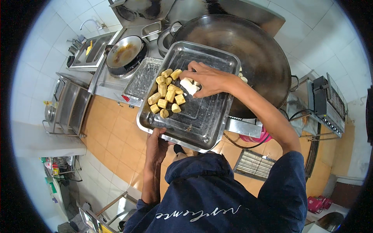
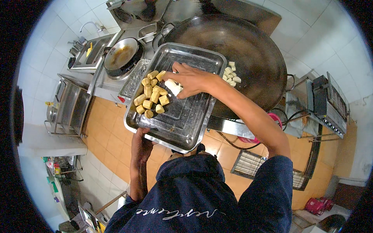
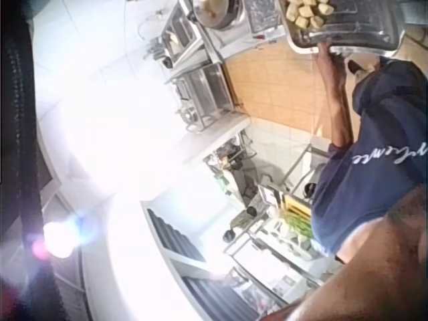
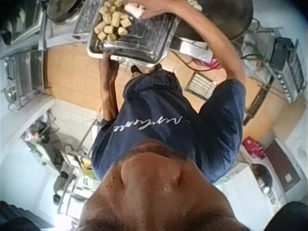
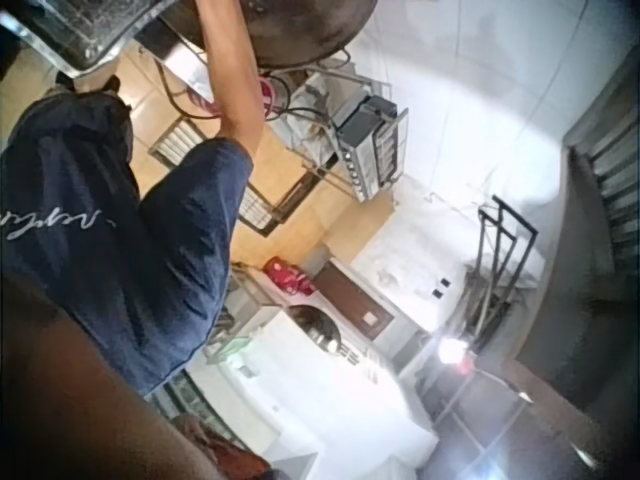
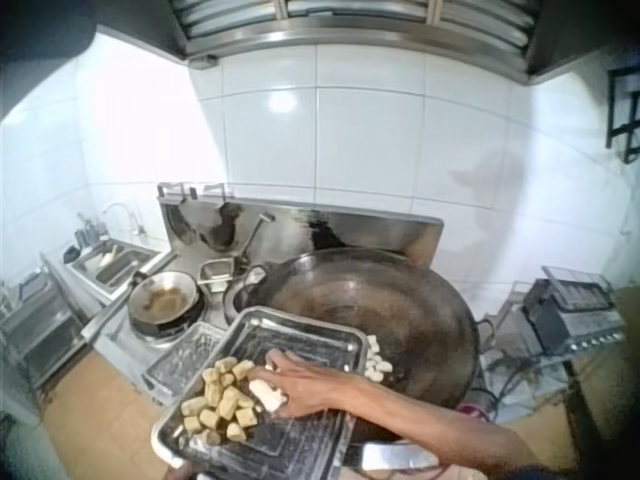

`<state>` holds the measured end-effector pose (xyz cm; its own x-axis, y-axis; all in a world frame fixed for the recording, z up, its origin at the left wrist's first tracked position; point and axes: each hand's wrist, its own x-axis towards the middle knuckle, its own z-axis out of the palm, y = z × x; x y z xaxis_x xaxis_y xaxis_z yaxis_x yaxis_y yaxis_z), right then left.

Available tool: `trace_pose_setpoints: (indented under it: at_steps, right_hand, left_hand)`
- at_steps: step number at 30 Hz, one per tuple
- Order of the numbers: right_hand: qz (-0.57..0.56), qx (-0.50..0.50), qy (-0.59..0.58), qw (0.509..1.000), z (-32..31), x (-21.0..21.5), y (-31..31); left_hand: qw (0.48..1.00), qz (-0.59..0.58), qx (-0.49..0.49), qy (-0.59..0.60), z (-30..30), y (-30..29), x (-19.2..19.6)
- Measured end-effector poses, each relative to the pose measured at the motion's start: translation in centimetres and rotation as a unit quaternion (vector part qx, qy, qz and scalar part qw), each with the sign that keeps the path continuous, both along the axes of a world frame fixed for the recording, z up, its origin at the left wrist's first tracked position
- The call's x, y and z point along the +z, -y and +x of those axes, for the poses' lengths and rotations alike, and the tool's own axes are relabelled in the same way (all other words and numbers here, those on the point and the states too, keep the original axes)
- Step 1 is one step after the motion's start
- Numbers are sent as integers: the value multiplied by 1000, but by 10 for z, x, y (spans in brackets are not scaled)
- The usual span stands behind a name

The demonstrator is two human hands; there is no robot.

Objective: The person picks through leafy green vegetables by hand, turns on a gas burner under a wok, and transfers chopped tofu and potatoes from a tray into the hot wok, stirring them with tongs.

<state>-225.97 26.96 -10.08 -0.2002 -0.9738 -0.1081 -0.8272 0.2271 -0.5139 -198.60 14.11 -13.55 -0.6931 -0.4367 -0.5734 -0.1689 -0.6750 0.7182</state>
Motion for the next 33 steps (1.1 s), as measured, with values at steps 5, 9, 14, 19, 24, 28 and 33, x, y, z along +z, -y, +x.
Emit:
trace_pose_setpoints:
  at_steps: [5,9,14,19,24,28,33]
  right_hand:
    - [7,-27,-15,999,3,-7,-5]
    - [20,-16,1,1000,-2,-8,-5]
    - [-34,-22,8,999,-6,-18,-9]
    - [-25,-9,-4,1000,-4,-12,-7]
    - [-48,-17,-37,998,-1,-18,-7]
    - [-78,-23,-57,995,-1,-34,-3]
    - [-22,-39,0,999,6,-16,-9]
  left_hand:
    - [1000,-2,-2,13,-7,0,8]
    - [999,-22,-24,20,-7,2,7]
    - [1000,-20,12,18,-16,-8,11]
    - [1000,-7,-27,-3,-14,-1,5]
    - [1000,-16,-16,-13,-13,1,2]
    - [1000,-19,-6,-14,-12,-3,7]
    - [999,-20,-12,26,-14,-1,5]
